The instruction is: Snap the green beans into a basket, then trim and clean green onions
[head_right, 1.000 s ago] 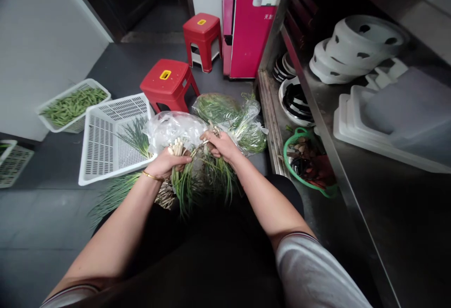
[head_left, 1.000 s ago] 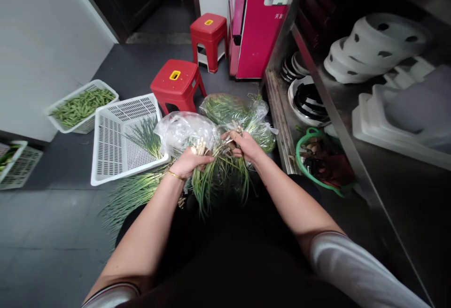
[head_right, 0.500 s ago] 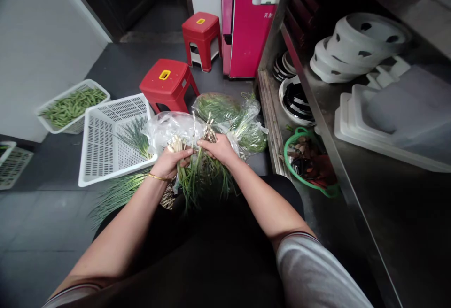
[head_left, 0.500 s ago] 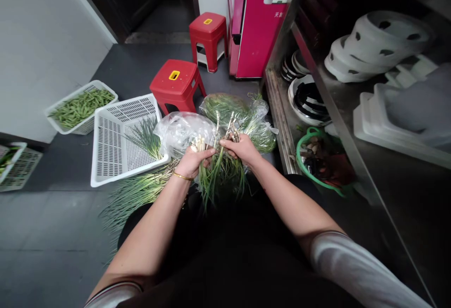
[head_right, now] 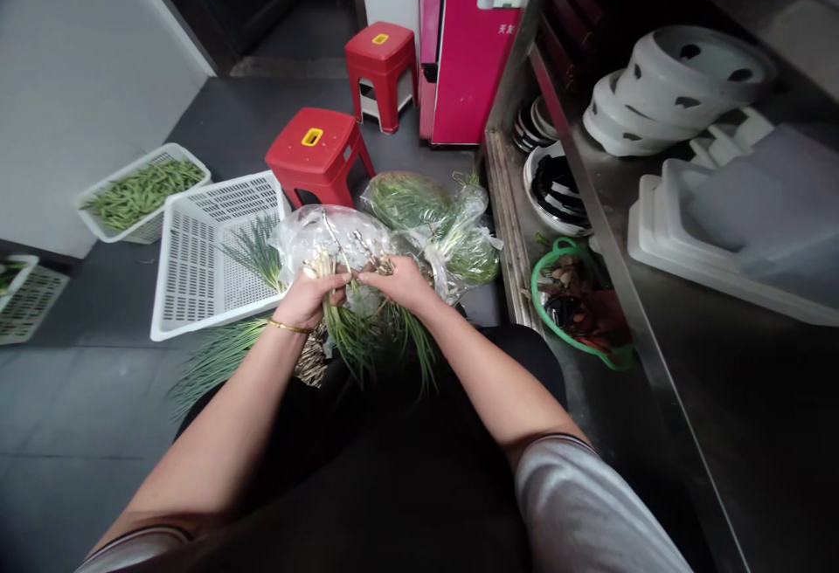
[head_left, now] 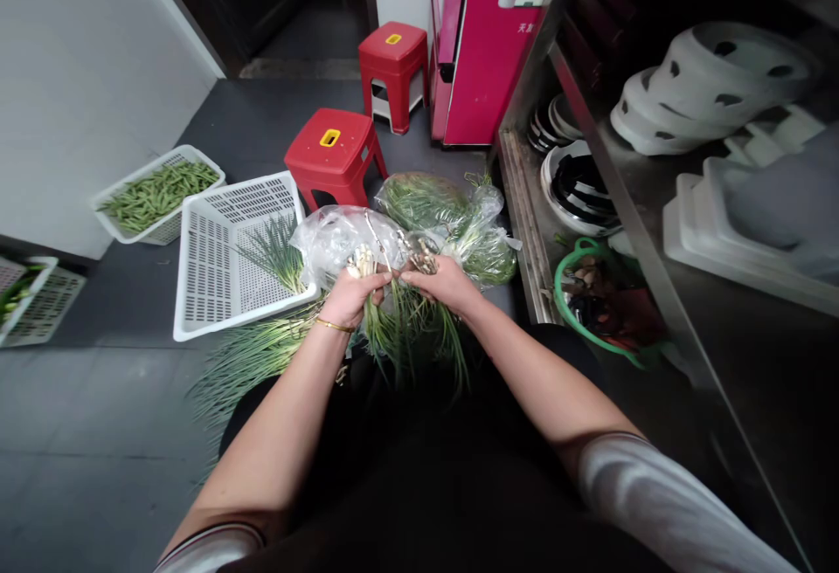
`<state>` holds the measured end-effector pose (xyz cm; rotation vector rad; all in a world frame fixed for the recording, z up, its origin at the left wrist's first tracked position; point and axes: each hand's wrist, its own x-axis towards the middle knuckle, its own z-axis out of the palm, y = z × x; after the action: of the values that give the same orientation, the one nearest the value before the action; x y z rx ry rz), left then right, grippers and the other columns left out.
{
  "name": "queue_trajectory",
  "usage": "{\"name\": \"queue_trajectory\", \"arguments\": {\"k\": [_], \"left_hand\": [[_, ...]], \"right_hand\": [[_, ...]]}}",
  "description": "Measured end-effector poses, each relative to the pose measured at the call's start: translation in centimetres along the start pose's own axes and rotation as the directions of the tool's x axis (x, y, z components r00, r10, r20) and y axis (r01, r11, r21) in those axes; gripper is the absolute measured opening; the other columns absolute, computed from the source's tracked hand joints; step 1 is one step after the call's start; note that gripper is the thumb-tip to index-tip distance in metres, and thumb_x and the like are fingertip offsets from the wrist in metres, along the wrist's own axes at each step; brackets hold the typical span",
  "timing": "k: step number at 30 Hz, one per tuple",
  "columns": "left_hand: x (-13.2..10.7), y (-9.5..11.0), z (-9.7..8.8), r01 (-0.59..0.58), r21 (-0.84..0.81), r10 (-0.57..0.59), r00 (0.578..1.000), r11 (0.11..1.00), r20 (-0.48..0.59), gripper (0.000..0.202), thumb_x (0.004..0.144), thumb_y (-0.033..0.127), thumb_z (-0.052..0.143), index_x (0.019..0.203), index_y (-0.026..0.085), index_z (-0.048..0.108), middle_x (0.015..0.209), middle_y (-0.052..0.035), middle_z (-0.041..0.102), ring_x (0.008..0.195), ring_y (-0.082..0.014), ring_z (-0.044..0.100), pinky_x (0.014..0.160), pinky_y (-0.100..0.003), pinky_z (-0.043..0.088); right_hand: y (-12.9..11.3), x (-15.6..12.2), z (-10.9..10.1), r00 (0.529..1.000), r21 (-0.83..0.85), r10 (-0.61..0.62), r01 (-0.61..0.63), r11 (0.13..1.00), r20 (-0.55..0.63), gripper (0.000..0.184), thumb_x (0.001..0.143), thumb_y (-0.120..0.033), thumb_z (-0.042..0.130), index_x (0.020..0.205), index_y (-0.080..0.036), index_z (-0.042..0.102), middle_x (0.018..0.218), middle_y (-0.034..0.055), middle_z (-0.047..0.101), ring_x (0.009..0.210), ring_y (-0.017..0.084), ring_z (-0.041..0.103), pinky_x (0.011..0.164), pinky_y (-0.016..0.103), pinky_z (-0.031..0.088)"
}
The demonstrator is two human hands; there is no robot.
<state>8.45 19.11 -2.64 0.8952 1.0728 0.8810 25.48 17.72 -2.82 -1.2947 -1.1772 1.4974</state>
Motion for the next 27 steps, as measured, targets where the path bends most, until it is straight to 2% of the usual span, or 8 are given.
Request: {"name": "queue_trajectory", "arguments": {"k": [4,6,9,12,15,19,21,27], "left_hand": [[0.1,-0.1,0.3,0.009,0.008,-0.009,1.000,1.000,-0.009,0.027,0.051,0.023,0.077,0.071,0.010,0.062,0.057,0.0028,0.057,0.036,-0.0036,0.039,0.036,-0.020,0.029],[0.0,-0.3,0.6,0.025,-0.011,-0.025,0.999,1.000,0.025,0.028,0.050,0.022,0.078,0.069,0.011,0.060,0.056,0.0033,0.056,0.037,-0.0042,0.040,0.036,-0.020,0.030],[-0.1,-0.6,0.9,0.048,0.002,-0.048,0.996,0.999,0.080,0.028,0.051,0.020,0.078,0.067,0.013,0.056,0.052,0.0051,0.051,0.037,-0.0050,0.040,0.036,-0.020,0.030],[-0.1,-0.9,1.0,0.046,0.083,-0.057,0.989,0.995,0.138,0.026,0.054,0.022,0.078,0.066,0.013,0.057,0.051,0.0046,0.050,0.039,-0.0051,0.040,0.037,-0.020,0.030],[-0.2,-0.7,0.8,0.027,0.190,-0.064,0.980,0.981,0.190,0.024,0.056,0.024,0.078,0.064,0.013,0.059,0.051,0.0034,0.051,0.039,-0.0056,0.040,0.037,-0.021,0.029],[-0.4,-0.2,0.4,0.028,0.326,-0.108,0.967,0.945,0.229,0.021,0.056,0.024,0.077,0.061,0.013,0.059,0.049,0.0028,0.052,0.039,-0.0071,0.042,0.038,-0.021,0.030],[-0.4,0.0,0.1,0.038,0.377,-0.136,0.962,0.926,0.238,0.019,0.056,0.023,0.077,0.061,0.013,0.061,0.049,0.0024,0.052,0.040,-0.0079,0.043,0.039,-0.022,0.031],[-0.2,0.2,-0.7,-0.007,0.487,-0.159,0.941,0.874,0.299,0.015,0.061,0.024,0.074,0.062,0.014,0.063,0.050,0.0014,0.053,0.040,-0.0083,0.043,0.040,-0.022,0.033]], "right_hand": [[0.6,0.3,0.6,0.994,0.060,-0.010,0.017,0.998,-0.112,0.026,0.064,-0.037,0.069,0.079,-0.017,0.062,0.046,-0.0085,0.044,0.040,0.007,0.036,0.041,0.022,0.029],[0.7,0.3,0.6,0.997,0.065,-0.005,0.010,0.998,-0.082,0.029,0.062,-0.036,0.071,0.083,-0.017,0.062,0.046,-0.0086,0.045,0.039,0.007,0.035,0.040,0.022,0.028],[0.6,0.2,0.8,0.999,0.048,0.026,-0.024,0.999,-0.043,0.026,0.058,-0.035,0.074,0.067,-0.018,0.058,0.044,-0.0078,0.045,0.038,0.006,0.035,0.038,0.021,0.027],[0.4,0.4,0.4,0.991,0.071,0.043,-0.034,0.997,-0.130,0.028,0.058,-0.034,0.074,0.056,-0.018,0.050,0.041,-0.0070,0.044,0.038,0.007,0.036,0.037,0.022,0.028],[-0.3,1.0,-1.4,0.965,0.124,0.022,0.011,0.992,-0.262,0.027,0.059,-0.034,0.073,0.060,-0.018,0.052,0.040,-0.0064,0.046,0.036,0.007,0.037,0.035,0.021,0.027],[-1.4,1.7,-5.2,0.872,0.220,-0.028,0.154,0.963,-0.489,0.028,0.061,-0.037,0.072,0.060,-0.018,0.052,0.042,-0.0061,0.045,0.035,0.006,0.037,0.033,0.019,0.025],[-1.8,1.8,-6.4,0.844,0.230,-0.036,0.187,0.955,-0.535,0.028,0.062,-0.039,0.072,0.062,-0.017,0.054,0.043,-0.0055,0.047,0.036,0.006,0.038,0.032,0.019,0.026],[-1.3,1.0,-3.9,0.950,0.082,-0.105,0.135,0.987,-0.295,0.032,0.066,-0.043,0.070,0.074,-0.014,0.062,0.052,-0.0019,0.057,0.038,0.005,0.040,0.035,0.019,0.028]]}}
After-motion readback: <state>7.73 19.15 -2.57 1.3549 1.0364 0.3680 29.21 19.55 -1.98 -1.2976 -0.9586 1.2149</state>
